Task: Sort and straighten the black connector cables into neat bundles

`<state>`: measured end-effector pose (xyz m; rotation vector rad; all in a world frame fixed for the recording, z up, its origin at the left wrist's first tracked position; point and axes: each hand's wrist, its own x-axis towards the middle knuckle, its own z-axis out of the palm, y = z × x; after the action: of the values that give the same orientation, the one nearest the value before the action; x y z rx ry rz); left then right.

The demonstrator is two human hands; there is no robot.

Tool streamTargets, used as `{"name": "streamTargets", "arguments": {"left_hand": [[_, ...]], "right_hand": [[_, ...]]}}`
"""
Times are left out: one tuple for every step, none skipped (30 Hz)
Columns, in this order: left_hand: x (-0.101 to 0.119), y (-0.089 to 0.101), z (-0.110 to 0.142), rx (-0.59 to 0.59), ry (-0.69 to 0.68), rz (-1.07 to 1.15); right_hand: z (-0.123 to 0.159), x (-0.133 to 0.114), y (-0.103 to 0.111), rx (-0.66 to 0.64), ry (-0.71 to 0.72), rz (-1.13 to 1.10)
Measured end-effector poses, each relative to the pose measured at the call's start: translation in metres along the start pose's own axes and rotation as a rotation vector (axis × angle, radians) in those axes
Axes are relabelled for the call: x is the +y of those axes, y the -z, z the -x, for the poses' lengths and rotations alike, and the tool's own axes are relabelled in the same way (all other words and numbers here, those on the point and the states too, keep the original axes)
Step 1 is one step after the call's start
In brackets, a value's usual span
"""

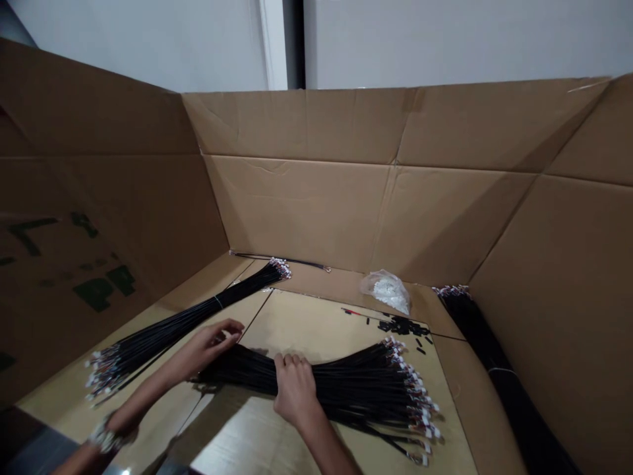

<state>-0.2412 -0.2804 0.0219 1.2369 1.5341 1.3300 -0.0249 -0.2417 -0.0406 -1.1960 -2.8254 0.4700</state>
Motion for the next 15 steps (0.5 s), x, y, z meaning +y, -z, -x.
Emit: {"name": "streamTargets", "arguments": {"left_hand": [[-0.004,0.004,-0.018,0.059,-0.039,-0.100],[-0.009,0.009,-0.036,0.099,-0.064,-0.204],[-0.014,0.013,-0.054,0.137,-0.080,-0.310],[-0.019,0.017,-0.072,0.169,-0.088,-0.431],[-0.024,0.020,-0.089,0.171,-0.099,-0.547],[-0.027,0.023,-0.106,0.170,-0.094,-0.587],[-0.030,0.025,-0.121,0.167,-0.088,-0.616],[-0.031,0.027,-0.134,0.165,-0.077,-0.642],[-0.032,0.028,-0.146,0.165,-0.063,-0.661],[-0.032,0.029,-0.157,0.166,-0.052,-0.682],[-0.033,0.029,-0.166,0.167,-0.041,-0.704],[-0.033,0.028,-0.174,0.169,-0.033,-0.723],[-0.034,0.027,-0.180,0.170,-0.027,-0.740],[-0.035,0.025,-0.187,0.173,-0.022,-0.755],[-0.037,0.023,-0.192,0.176,-0.017,-0.768]], "right_hand": [[0.000,-0.001,-0.001,-0.001,-0.002,-0.001],[0.000,-0.001,-0.002,-0.002,-0.007,-0.003],[0.000,-0.001,-0.003,-0.001,-0.013,-0.005],[0.000,-0.001,-0.003,0.000,-0.016,-0.007],[0.000,-0.001,-0.003,0.001,-0.016,-0.008],[0.000,-0.001,-0.003,-0.003,-0.015,-0.010],[0.000,-0.001,-0.002,-0.014,-0.016,-0.012],[-0.001,-0.001,-0.001,-0.027,-0.016,-0.014],[-0.001,-0.001,-0.001,-0.044,-0.017,-0.018],[-0.001,-0.002,0.000,-0.062,-0.020,-0.022],[-0.002,-0.002,0.001,-0.078,-0.023,-0.027],[-0.003,-0.003,0.001,-0.089,-0.028,-0.031],[-0.003,-0.003,0.001,-0.094,-0.031,-0.035],[-0.004,-0.003,0.001,-0.099,-0.034,-0.040],[-0.005,-0.003,0.001,-0.106,-0.040,-0.043]]}}
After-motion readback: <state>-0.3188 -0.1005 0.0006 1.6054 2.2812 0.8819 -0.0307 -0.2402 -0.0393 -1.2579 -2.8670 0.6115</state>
